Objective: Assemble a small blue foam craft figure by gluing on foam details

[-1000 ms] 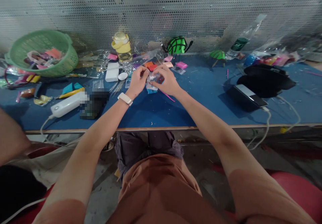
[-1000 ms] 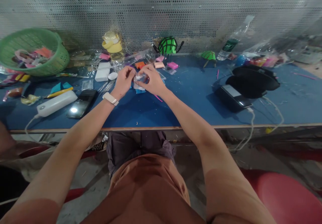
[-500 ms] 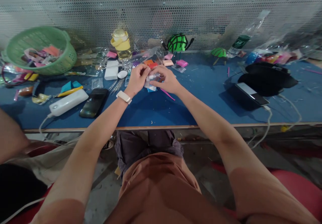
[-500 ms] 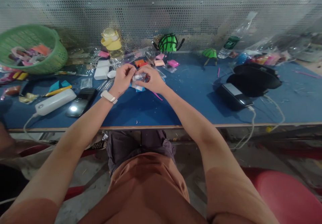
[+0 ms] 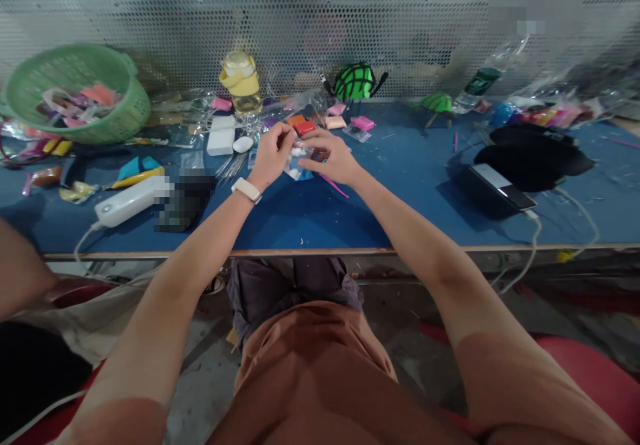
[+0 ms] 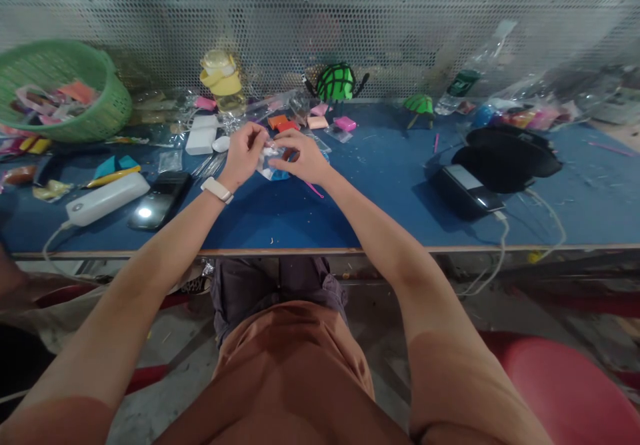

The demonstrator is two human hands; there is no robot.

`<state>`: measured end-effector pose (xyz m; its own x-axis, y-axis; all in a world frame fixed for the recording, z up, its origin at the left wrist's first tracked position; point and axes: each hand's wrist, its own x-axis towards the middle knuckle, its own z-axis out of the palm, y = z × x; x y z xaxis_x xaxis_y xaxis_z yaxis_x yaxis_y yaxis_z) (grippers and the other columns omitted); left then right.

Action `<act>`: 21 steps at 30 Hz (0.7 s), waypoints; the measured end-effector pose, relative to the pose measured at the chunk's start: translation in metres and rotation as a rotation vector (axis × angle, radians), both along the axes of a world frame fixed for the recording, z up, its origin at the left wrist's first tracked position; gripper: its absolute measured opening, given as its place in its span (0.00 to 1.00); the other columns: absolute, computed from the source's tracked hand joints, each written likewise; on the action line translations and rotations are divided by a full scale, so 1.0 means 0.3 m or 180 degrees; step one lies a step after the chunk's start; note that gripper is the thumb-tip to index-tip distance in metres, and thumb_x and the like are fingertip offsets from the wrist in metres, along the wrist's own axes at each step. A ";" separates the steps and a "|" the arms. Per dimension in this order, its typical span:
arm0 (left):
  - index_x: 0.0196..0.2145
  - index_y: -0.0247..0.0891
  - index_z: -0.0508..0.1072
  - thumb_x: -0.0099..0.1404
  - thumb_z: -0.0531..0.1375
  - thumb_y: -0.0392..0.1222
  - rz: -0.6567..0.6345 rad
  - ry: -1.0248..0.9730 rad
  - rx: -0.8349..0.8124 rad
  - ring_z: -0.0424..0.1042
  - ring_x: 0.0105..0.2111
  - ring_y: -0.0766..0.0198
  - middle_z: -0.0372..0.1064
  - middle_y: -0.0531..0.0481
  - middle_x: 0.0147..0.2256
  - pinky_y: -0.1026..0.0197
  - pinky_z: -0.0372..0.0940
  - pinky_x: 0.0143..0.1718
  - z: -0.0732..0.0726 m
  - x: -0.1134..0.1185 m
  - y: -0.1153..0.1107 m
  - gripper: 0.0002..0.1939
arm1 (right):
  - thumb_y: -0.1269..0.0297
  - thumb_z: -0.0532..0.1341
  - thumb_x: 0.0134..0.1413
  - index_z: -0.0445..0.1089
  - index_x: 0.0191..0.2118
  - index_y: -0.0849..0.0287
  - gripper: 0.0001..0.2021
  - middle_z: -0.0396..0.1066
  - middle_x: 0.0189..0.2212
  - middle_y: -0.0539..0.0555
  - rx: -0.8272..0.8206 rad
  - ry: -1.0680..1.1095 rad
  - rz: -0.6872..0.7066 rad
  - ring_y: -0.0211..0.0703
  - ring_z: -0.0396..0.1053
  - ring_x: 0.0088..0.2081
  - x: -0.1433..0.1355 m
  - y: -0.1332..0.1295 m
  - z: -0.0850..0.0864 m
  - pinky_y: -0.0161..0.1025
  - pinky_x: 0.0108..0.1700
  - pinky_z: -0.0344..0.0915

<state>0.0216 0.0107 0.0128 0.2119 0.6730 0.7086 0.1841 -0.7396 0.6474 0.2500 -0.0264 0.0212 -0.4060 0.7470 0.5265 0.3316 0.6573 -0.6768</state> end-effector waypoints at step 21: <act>0.39 0.43 0.81 0.77 0.68 0.79 -0.0104 -0.0462 -0.0444 0.74 0.35 0.58 0.74 0.49 0.34 0.51 0.74 0.44 0.006 0.023 -0.014 0.33 | 0.17 0.74 0.57 0.83 0.62 0.47 0.43 0.77 0.66 0.63 0.0052 -0.0288 0.0189 0.67 0.79 0.62 -0.013 -0.026 0.028 0.67 0.61 0.86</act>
